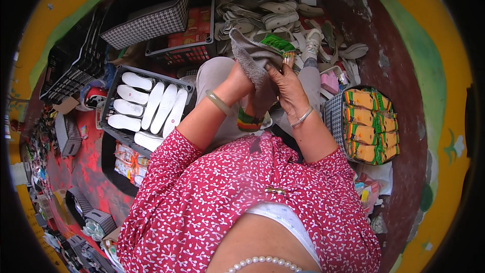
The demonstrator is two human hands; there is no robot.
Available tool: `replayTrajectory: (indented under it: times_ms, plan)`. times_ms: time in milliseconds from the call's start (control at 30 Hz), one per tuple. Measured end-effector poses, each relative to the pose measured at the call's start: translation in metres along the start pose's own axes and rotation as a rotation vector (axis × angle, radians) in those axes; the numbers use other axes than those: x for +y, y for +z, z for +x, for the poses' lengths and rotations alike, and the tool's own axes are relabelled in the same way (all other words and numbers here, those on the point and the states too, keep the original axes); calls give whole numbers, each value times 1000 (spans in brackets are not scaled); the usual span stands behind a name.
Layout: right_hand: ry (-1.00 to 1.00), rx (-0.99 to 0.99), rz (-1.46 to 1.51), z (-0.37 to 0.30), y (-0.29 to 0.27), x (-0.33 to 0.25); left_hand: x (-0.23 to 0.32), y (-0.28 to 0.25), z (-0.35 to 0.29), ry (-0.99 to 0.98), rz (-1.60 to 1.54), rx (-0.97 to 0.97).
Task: The person wipes a plastic package by hand with a cloth, then places it into a larger bag.
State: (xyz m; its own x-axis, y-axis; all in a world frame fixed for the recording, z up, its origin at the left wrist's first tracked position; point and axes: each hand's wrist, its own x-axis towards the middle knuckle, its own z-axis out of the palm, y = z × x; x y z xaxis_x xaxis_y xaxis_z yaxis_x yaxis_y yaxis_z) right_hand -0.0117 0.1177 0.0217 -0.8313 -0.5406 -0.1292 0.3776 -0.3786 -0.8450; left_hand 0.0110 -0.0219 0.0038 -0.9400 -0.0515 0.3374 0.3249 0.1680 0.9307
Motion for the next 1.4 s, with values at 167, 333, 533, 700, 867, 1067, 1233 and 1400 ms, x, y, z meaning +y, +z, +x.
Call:
replayTrajectory:
  times_ms: [167,333,533,700,867,1067,1233,1400]
  plan:
    - [-107,6,104,-1,6,-11,22,-10,-7,35,-63,-114]
    - [-232,92,163,-4,6,-14,38,-9,2,-6,-161,-125]
    - [-323,147,221,-4,8,-32,50,-5,7,-98,-235,-154]
    - [-287,-12,285,-2,-4,-45,61,-6,5,-212,-314,-209]
    - [-167,-80,194,-9,9,-54,57,-12,7,-201,-186,-266]
    - [-231,105,241,-9,7,-49,65,-4,5,-17,-69,-268]
    - [-265,171,260,-12,4,-54,60,-4,4,-276,-282,-346]
    - [-252,209,310,-13,3,-56,51,-8,4,-326,-309,-443]
